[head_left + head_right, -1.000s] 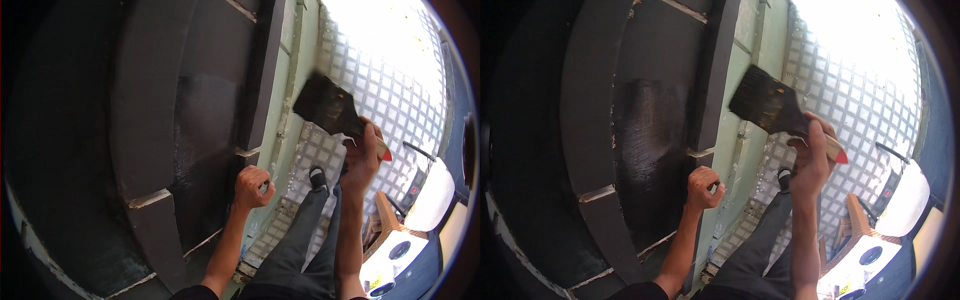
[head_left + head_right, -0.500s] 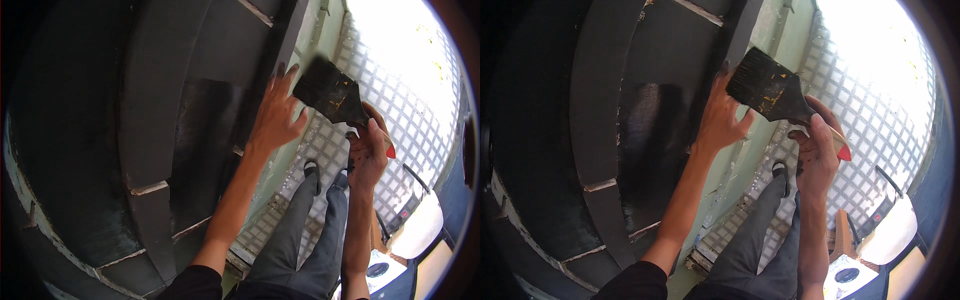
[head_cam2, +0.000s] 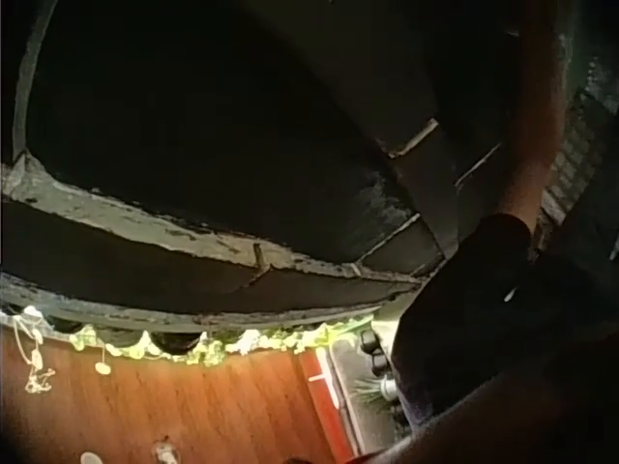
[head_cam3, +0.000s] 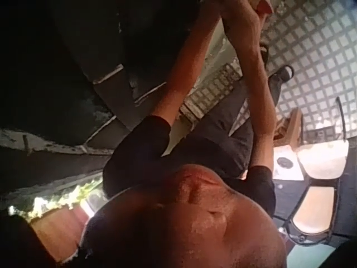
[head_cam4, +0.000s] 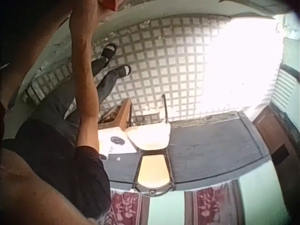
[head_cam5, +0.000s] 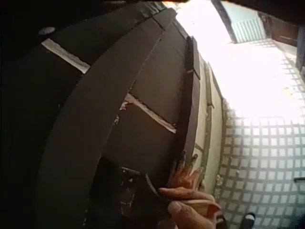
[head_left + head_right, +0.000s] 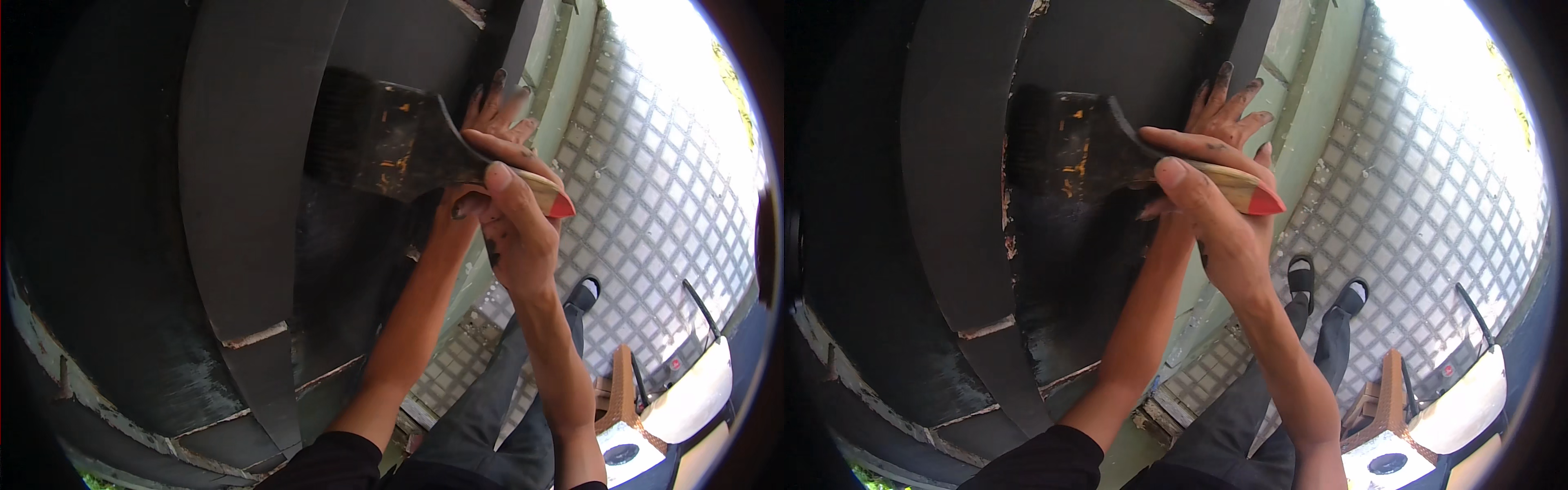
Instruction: Painting a beam or architectural detail on a ceiling or high ledge.
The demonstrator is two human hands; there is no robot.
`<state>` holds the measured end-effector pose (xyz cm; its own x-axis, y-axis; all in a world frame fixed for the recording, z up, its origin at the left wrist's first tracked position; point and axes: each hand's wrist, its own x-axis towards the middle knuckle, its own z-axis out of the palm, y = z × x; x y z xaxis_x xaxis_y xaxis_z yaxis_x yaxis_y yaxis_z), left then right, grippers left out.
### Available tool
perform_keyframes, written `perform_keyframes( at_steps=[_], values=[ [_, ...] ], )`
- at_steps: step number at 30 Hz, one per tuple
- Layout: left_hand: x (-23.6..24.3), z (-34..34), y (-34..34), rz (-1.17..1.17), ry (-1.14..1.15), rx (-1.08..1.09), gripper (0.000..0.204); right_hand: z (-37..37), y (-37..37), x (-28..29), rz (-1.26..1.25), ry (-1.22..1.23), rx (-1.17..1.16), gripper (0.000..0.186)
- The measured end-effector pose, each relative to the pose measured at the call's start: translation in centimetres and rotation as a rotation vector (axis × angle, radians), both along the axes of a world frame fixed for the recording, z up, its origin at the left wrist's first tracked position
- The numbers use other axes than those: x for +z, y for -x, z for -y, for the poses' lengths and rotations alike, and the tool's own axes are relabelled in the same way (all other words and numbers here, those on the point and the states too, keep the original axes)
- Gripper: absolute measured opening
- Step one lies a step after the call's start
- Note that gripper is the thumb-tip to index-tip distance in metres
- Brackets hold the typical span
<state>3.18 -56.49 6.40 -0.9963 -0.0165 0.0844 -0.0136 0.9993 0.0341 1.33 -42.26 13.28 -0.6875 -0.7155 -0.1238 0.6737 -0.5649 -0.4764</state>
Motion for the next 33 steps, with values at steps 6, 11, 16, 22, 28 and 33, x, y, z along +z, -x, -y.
perform_keyframes(
  at_steps=[6,11,16,22,28,33],
  values=[
    [0.7,-1.0,0.1,-0.056,-0.057,0.029,0.043,2.5,-0.5,-0.3,0.035,0.026,0.059,0.039],
    [0.4,-0.8,0.2,-0.043,0.027,0.044,0.045,1.1,-1.1,-1.7,0.079,-0.207,-0.051,0.033],
    [0.5,-1.4,0.2,-0.024,-0.091,0.08,0.043,-0.9,-0.3,-0.6,0.098,-0.221,-0.07,0.032],
    [0.8,-1.8,0.3,-0.069,-0.082,0.075,0.043,1.8,-0.5,-0.3,0.152,-0.152,-0.022,0.03],
    [0.4,-0.6,-0.2,0.07,-0.067,0.025,0.046,-0.8,-0.1,-2.0,-0.033,-0.455,-0.088,0.029],
    [0.7,-1.5,-0.6,0.017,-0.064,0.051,0.05,1.1,0.9,1.9,0.063,-0.145,-0.052,0.03]
  ],
)
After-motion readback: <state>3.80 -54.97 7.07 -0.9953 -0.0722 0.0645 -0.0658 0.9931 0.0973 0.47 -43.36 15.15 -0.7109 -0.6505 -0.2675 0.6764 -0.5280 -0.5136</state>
